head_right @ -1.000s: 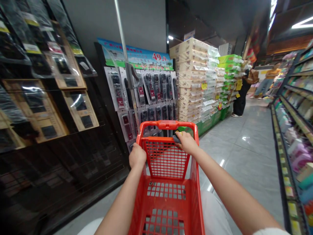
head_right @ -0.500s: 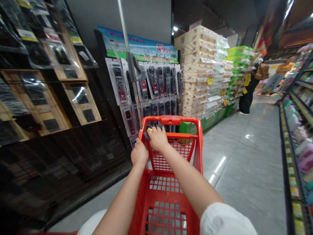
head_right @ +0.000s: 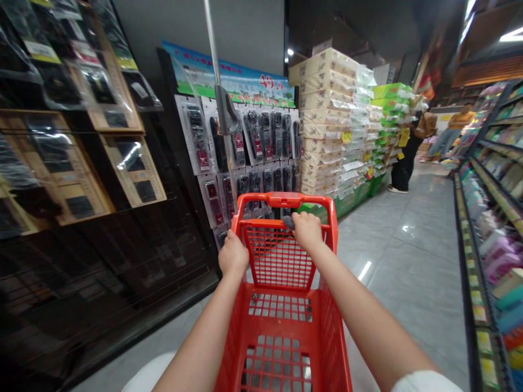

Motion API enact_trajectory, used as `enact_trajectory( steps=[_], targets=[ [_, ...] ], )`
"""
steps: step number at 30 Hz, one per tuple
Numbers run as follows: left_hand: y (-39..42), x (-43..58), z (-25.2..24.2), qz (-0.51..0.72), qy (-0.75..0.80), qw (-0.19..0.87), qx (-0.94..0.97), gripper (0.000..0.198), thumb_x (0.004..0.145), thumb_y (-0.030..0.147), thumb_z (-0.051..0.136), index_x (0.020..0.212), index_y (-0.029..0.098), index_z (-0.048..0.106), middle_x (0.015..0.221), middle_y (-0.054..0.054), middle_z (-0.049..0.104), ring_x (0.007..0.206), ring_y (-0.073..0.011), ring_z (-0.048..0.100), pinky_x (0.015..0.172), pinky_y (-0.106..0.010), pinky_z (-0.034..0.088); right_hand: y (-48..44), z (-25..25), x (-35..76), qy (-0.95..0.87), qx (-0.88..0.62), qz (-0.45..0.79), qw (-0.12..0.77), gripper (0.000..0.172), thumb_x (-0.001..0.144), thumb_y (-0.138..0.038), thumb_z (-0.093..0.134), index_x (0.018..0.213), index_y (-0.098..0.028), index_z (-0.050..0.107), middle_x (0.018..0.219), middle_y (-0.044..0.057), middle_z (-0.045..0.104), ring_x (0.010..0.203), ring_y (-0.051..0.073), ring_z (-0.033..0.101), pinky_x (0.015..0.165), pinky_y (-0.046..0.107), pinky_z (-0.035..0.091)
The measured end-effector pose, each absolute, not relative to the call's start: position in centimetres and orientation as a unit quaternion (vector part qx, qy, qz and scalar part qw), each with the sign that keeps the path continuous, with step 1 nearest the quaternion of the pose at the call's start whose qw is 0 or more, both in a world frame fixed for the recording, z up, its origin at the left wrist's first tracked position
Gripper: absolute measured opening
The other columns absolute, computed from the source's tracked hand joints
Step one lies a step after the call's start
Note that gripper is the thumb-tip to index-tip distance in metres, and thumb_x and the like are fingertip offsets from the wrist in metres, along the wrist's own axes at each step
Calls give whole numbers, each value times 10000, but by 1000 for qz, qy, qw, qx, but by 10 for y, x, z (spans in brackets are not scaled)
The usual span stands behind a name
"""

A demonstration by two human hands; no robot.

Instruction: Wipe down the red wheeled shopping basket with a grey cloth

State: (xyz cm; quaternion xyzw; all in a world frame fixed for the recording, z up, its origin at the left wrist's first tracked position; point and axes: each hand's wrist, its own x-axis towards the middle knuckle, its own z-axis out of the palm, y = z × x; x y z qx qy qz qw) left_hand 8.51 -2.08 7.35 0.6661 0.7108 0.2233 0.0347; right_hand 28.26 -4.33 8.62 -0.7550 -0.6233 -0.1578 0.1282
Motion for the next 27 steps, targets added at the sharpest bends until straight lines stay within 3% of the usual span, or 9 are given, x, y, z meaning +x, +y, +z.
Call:
enact_trajectory(
  steps=[5, 9, 11, 13, 17, 20, 23, 27],
  targets=[
    [-16, 86, 70, 231, 705, 34, 669, 360, 915, 106, 314, 1235, 68, 474, 1044, -187, 665, 870, -243, 701, 684, -306, 528, 4, 89, 198, -681, -699, -147, 161, 329, 895, -240, 468, 1214, -246, 552, 1078, 115, 596, 1008, 261, 527, 865, 399, 371],
    [-12, 89, 64, 227, 700, -2, 677, 466, 933, 118, 265, 1365, -9, 386, 1164, -267, 618, 959, -258, 682, 771, -331, 542, 19, 91, 172, -711, -667, -138, 177, 323, 905, -292, 471, 1206, -252, 582, 1122, 131, 575, 1052, 286, 495, 886, 432, 362],
    [-10, 89, 60, 229, 684, -31, 692, 526, 919, 100, 279, 1424, -42, 302, 1353, -313, 481, 1112, -284, 621, 861, -343, 530, 13, 90, 181, -727, -650, -141, 170, 369, 906, -276, 468, 1265, -256, 549, 1147, 122, 571, 1055, 276, 496, 879, 409, 378],
    [-8, 89, 57, 232, 663, -55, 710, 572, 895, 70, 297, 1453, -47, 249, 1484, -294, 319, 1279, -299, 493, 968, -340, 483, 1, 88, 203, -739, -637, -148, 160, 423, 908, -228, 449, 1327, -255, 503, 1178, 114, 567, 1071, 261, 494, 890, 383, 386],
    [-6, 87, 52, 236, 634, -65, 734, 610, 854, 27, 314, 1458, -40, 256, 1514, -267, 272, 1396, -287, 329, 1084, -353, 388, -38, 78, 265, -712, -669, -164, 138, 458, 893, -186, 465, 1347, -239, 496, 1237, 116, 551, 1138, 257, 470, 948, 356, 377],
    [-7, 87, 51, 239, 631, -74, 735, 626, 841, 26, 323, 1458, -47, 250, 1503, -283, 285, 1383, -290, 355, 1084, -365, 388, -64, 74, 308, -669, -713, -175, 117, 461, 891, -159, 452, 1342, -236, 507, 1205, 131, 570, 1112, 259, 497, 943, 357, 385],
    [-8, 88, 52, 244, 649, -87, 715, 630, 845, 42, 318, 1460, -64, 223, 1483, -308, 309, 1278, -297, 493, 1002, -359, 463, -69, 83, 341, -664, -723, -141, 124, 473, 838, -128, 508, 1298, -231, 554, 1139, 124, 608, 1037, 250, 549, 903, 342, 412],
    [-12, 88, 56, 226, 661, -92, 710, 586, 861, 57, 284, 1428, -89, 278, 1371, -320, 458, 1062, -282, 632, 868, -346, 530, -46, 114, 375, -638, -706, -129, 279, 599, 784, -162, 563, 1374, -188, 458, 1237, 93, 597, 1107, 228, 549, 939, 306, 416]
  ],
)
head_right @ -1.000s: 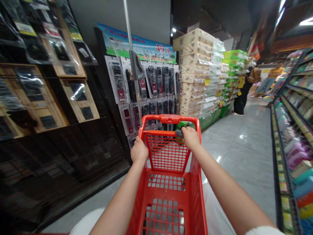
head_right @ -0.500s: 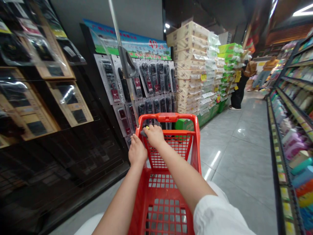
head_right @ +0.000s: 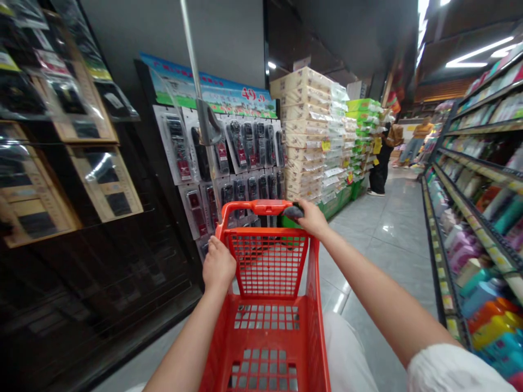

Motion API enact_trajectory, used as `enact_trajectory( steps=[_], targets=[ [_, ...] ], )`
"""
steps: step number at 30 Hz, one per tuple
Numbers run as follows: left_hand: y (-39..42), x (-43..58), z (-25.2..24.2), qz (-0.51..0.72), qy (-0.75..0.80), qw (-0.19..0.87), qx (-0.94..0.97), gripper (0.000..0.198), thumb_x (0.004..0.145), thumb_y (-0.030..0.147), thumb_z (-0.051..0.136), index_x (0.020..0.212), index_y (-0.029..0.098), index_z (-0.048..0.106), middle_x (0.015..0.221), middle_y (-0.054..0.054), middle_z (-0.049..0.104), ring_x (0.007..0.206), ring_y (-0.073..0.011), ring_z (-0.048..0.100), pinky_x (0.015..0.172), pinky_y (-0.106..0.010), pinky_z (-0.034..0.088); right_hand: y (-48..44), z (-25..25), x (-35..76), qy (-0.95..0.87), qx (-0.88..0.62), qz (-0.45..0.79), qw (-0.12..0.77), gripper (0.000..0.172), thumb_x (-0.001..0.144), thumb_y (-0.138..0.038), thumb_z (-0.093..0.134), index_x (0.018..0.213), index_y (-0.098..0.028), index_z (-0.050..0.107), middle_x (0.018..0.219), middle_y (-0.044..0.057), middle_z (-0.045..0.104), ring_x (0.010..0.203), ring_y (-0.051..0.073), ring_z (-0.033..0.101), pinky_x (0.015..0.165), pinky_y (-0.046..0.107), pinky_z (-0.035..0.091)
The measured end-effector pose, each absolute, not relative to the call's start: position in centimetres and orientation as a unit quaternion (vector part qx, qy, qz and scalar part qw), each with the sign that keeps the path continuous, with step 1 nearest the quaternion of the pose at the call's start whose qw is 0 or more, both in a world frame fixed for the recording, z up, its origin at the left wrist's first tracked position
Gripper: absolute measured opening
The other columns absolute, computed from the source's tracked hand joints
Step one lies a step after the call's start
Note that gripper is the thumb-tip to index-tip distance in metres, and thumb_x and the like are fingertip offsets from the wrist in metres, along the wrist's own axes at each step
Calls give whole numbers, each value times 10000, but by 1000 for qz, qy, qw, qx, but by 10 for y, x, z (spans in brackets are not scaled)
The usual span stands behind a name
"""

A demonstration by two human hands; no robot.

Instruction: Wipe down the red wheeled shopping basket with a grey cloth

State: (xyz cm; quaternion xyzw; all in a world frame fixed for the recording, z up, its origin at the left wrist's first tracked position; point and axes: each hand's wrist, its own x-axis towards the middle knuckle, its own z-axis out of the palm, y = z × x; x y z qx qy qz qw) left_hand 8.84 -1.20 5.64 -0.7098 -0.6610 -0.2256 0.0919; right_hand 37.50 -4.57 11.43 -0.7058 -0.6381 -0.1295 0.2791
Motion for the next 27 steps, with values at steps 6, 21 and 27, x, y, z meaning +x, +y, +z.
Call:
enact_trajectory(
  steps=[6, 21, 27],
  targets=[
    [-14, 87, 59, -219, -666, 83, -708, 562, 893, 108, 281, 1422, -82, 290, 1153, -259, 592, 916, -255, 663, 771, -319, 537, -8, 127, 392, -507, -802, -150, 277, 423, 835, -245, 537, 1249, -166, 575, 1177, 148, 630, 1098, 272, 564, 923, 356, 410],
    [-12, 85, 52, -247, -668, 37, -701, 570, 884, 118, 369, 1427, -44, 307, 1155, -245, 590, 912, -246, 663, 744, -312, 539, 106, 131, 230, -677, -697, -125, 202, 333, 839, -164, 513, 1159, -202, 599, 1141, 115, 627, 1032, 243, 559, 879, 343, 431],
    [-12, 85, 51, -248, -668, 50, -700, 598, 842, 72, 398, 1417, -71, 313, 1154, -243, 595, 896, -239, 672, 742, -300, 545, 132, 110, 207, -768, -549, -83, 321, 541, 670, 6, 533, 1178, -166, 605, 1158, 85, 651, 1108, 220, 550, 1001, 350, 392]
  ],
)
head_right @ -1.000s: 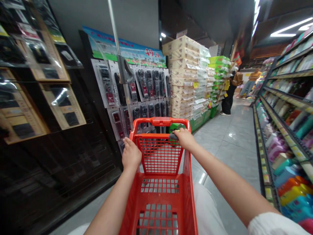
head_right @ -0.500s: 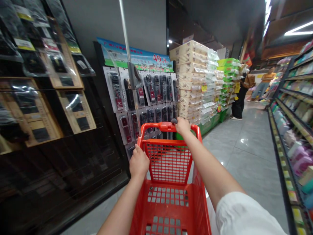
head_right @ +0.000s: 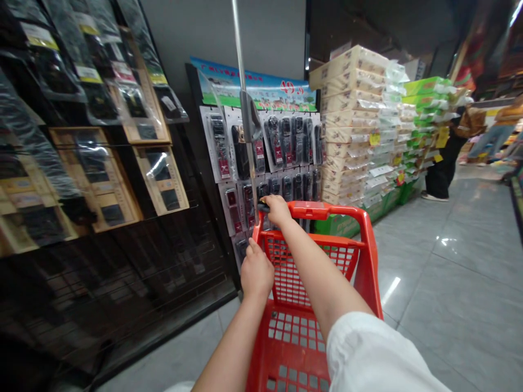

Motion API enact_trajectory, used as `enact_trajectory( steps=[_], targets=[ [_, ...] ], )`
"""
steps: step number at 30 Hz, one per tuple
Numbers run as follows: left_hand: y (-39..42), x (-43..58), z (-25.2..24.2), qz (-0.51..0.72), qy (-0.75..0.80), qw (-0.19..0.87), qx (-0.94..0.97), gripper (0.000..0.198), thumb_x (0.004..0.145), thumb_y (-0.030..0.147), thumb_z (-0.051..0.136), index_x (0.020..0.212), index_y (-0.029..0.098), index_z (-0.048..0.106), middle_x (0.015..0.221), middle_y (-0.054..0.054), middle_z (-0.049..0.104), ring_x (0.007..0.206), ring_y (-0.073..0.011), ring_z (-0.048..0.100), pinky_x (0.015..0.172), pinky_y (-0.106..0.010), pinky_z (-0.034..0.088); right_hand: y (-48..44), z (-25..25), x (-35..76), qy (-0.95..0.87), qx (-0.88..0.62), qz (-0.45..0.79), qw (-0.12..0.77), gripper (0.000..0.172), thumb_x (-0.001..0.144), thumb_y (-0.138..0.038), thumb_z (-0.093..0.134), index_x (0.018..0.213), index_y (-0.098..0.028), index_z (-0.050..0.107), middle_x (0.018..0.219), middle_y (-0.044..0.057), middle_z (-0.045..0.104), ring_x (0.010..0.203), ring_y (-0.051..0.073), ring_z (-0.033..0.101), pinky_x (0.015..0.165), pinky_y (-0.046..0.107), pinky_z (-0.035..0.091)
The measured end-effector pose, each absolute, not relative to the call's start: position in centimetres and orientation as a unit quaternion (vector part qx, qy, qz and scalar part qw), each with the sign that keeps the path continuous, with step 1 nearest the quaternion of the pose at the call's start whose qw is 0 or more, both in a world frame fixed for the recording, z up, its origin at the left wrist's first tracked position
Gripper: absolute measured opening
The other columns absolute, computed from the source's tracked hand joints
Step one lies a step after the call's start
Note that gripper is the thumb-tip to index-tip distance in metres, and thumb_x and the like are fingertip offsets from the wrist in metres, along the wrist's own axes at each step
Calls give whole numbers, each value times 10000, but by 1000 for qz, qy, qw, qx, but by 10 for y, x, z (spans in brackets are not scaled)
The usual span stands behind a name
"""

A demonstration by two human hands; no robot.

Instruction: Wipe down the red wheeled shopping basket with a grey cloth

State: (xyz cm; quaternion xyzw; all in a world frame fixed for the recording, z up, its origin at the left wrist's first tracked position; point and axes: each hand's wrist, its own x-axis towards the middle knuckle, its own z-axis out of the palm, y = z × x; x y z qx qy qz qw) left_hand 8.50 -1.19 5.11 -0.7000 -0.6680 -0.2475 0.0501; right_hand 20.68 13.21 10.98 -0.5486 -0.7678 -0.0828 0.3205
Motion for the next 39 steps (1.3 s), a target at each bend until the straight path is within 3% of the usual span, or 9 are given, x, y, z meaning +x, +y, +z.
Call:
enact_trajectory(
  steps=[4, 9, 13, 16, 20, 24, 30, 36, 39],
  targets=[
    [-14, 85, 55, -242, -667, 38, -703, 605, 833, 49, 381, 1420, -75, 307, 1169, -239, 593, 920, -238, 671, 771, -296, 542, 126, 90, 205, -781, -481, -29, 397, 517, 623, 24, 504, 1080, -159, 664, 1131, 68, 688, 1098, 216, 590, 1002, 354, 423],
    [-13, 83, 58, -233, -673, 23, -702, 579, 864, 68, 337, 1428, -59, 306, 1185, -244, 588, 928, -242, 673, 756, -297, 542, 96, 69, 198, -744, -477, 39, 467, 584, 647, 16, 492, 1179, -177, 635, 1162, 57, 687, 1081, 197, 625, 993, 353, 455],
    [-11, 82, 57, -226, -672, 36, -704, 579, 871, 87, 352, 1430, -53, 302, 1205, -255, 575, 932, -242, 674, 748, -288, 539, 63, 92, 208, -808, -455, 47, 370, 506, 678, 0, 511, 1116, -189, 681, 1101, 59, 708, 1030, 202, 643, 959, 344, 473],
    [-10, 83, 55, -235, -666, 42, -707, 570, 873, 85, 349, 1423, -59, 310, 1164, -254, 595, 922, -246, 676, 750, -300, 539, 39, 125, 236, -850, -426, -39, 306, 493, 699, -20, 535, 1124, -224, 680, 1141, 52, 683, 1080, 211, 599, 980, 361, 441],
    [-9, 84, 55, -253, -665, 27, -702, 565, 876, 88, 338, 1424, -49, 317, 1155, -239, 608, 916, -245, 674, 750, -308, 539, 22, 137, 285, -690, -598, -184, 364, 543, 747, -21, 489, 1248, -202, 593, 1257, 77, 590, 1141, 246, 519, 992, 396, 406],
    [-10, 85, 56, -261, -671, 12, -694, 560, 885, 106, 332, 1424, -41, 324, 1156, -228, 614, 917, -240, 676, 731, -293, 537, 27, 115, 299, -612, -717, -192, 275, 476, 821, -98, 490, 1286, -185, 541, 1216, 111, 570, 1118, 284, 500, 960, 418, 405],
    [-10, 85, 55, -256, -670, 15, -697, 566, 889, 134, 358, 1427, -35, 322, 1177, -228, 606, 918, -240, 675, 730, -289, 537, 69, 114, 235, -661, -692, -190, 218, 370, 906, -147, 422, 1244, -210, 558, 1153, 117, 592, 1110, 249, 482, 986, 400, 369],
    [-4, 82, 50, -223, -672, 42, -705, 590, 846, 16, 359, 1431, -41, 303, 1126, -228, 606, 881, -227, 672, 702, -284, 541, 98, 117, 198, -714, -657, -189, 149, 464, 964, -174, 281, 1399, -239, 427, 1482, 107, 382, 1314, 307, 338, 996, 463, 350],
    [-2, 81, 49, -214, -671, 49, -708, 622, 822, -27, 375, 1439, 0, 304, 1108, -210, 608, 867, -205, 673, 691, -256, 531, 90, 124, 214, -761, -608, -206, 97, 408, 965, -203, 321, 1310, -238, 537, 1410, 108, 477, 1263, 320, 390, 923, 454, 402]
  ],
)
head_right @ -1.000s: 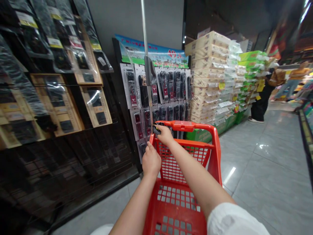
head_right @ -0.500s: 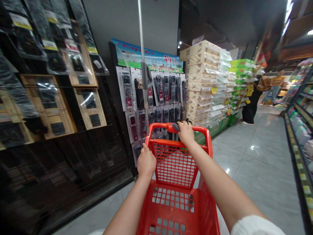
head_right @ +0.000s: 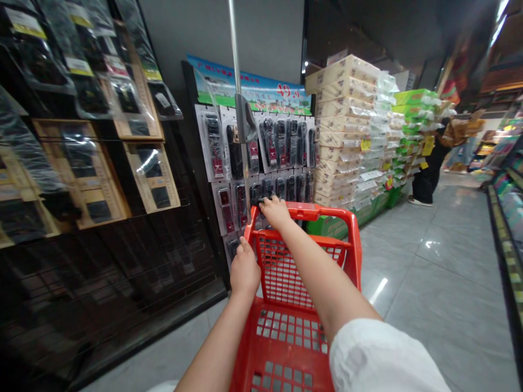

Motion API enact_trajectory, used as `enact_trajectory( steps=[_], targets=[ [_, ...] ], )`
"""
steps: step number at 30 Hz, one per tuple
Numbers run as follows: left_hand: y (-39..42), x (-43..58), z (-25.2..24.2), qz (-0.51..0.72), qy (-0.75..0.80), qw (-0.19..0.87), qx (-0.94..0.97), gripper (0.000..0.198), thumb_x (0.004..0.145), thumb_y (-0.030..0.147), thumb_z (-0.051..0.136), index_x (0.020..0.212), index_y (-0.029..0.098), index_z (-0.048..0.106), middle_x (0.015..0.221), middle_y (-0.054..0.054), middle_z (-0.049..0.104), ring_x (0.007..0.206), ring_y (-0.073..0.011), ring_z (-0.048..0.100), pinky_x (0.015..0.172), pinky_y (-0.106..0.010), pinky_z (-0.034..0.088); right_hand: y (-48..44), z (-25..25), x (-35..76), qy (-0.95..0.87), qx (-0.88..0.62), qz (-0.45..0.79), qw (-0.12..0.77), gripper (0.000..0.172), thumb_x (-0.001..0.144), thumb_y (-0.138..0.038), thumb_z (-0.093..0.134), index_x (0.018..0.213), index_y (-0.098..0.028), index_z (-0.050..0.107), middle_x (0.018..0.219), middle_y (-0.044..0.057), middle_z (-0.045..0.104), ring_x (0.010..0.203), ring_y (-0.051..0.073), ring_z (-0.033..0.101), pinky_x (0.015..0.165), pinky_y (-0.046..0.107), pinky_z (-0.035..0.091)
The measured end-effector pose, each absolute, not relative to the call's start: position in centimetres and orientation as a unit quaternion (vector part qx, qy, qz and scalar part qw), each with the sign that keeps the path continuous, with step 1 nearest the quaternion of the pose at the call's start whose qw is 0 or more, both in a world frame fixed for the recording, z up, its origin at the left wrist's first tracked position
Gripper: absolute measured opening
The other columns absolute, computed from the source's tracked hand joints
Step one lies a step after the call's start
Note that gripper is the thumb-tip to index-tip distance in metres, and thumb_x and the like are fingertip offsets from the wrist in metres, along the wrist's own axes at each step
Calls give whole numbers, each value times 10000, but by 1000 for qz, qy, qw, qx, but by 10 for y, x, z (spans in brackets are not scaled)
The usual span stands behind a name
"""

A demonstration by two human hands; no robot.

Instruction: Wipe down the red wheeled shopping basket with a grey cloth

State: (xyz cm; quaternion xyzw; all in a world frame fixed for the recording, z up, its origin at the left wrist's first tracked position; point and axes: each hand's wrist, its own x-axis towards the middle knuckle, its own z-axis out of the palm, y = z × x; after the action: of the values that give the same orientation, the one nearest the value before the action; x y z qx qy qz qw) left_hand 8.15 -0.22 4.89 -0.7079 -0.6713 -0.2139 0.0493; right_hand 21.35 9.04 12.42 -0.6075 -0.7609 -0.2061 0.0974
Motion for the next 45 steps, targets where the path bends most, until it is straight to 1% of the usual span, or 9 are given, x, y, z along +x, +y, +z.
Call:
enact_trajectory(
  steps=[5, 10, 14, 21, 27, 32, 36, 39, 45],
  targets=[
    [-3, 81, 52, -207, -669, 40, -712, 629, 829, -5, 378, 1452, 37, 295, 1141, -196, 604, 879, -198, 675, 705, -244, 527, 60, 134, 262, -836, -502, -217, 53, 300, 919, -159, 447, 1060, -229, 703, 1271, 92, 601, 1237, 307, 427, 933, 453, 410],
    [-4, 80, 56, -215, -664, 37, -715, 625, 833, -2, 369, 1452, 31, 291, 1133, -210, 603, 863, -220, 683, 690, -273, 536, 22, 119, 340, -861, -462, -196, 86, 396, 874, -90, 475, 1153, -286, 675, 1413, -4, 501, 1343, 270, 350, 1091, 473, 326],
    [-6, 83, 58, -210, -671, 27, -711, 613, 843, 13, 376, 1450, 20, 290, 1162, -218, 593, 885, -221, 683, 701, -266, 529, 1, 101, 377, -827, -512, -195, 126, 493, 812, -16, 457, 1174, -271, 672, 1411, 20, 501, 1358, 252, 337, 1145, 438, 272],
    [-7, 86, 60, -203, -676, 45, -707, 585, 859, 23, 330, 1442, -5, 294, 1171, -216, 586, 865, -208, 685, 687, -256, 524, 23, 89, 309, -732, -588, -236, 250, 540, 770, -15, 485, 1246, -230, 623, 1410, 52, 490, 1298, 287, 382, 1106, 497, 318],
    [-8, 83, 63, -201, -672, 44, -711, 600, 852, 41, 383, 1446, 14, 296, 1141, -219, 593, 854, -220, 686, 669, -272, 531, 15, 100, 338, -788, -543, -186, 220, 531, 709, -3, 499, 1156, -230, 675, 1405, 24, 499, 1298, 266, 401, 1097, 430, 332],
    [-8, 84, 61, -214, -672, 35, -708, 601, 841, 18, 358, 1440, 15, 308, 1156, -216, 599, 877, -216, 683, 696, -266, 530, 18, 117, 350, -631, -711, -126, 283, 524, 752, -16, 436, 1226, -154, 610, 1241, 104, 622, 1145, 212, 555, 993, 331, 414],
    [-7, 85, 57, -231, -672, 35, -702, 598, 848, 29, 359, 1443, 27, 307, 1153, -213, 610, 887, -212, 677, 712, -271, 529, 48, 131, 315, -563, -772, -117, 270, 354, 803, -99, 461, 1106, -97, 644, 1088, 212, 654, 1034, 308, 598, 898, 445, 443],
    [-7, 86, 56, -229, -675, 32, -701, 601, 845, 27, 356, 1444, 26, 308, 1162, -216, 608, 886, -212, 677, 708, -271, 528, 73, 138, 276, -584, -768, -109, 240, 274, 840, -182, 491, 1046, -107, 655, 1079, 229, 643, 1040, 341, 584, 886, 477, 442],
    [-6, 85, 55, -232, -673, 11, -702, 620, 829, 25, 373, 1445, 8, 306, 1180, -229, 596, 904, -235, 679, 719, -289, 540, 107, 130, 202, -672, -692, -120, 235, 343, 838, -118, 457, 1138, -144, 622, 1158, 198, 628, 1127, 338, 528, 928, 524, 419]
  ],
)
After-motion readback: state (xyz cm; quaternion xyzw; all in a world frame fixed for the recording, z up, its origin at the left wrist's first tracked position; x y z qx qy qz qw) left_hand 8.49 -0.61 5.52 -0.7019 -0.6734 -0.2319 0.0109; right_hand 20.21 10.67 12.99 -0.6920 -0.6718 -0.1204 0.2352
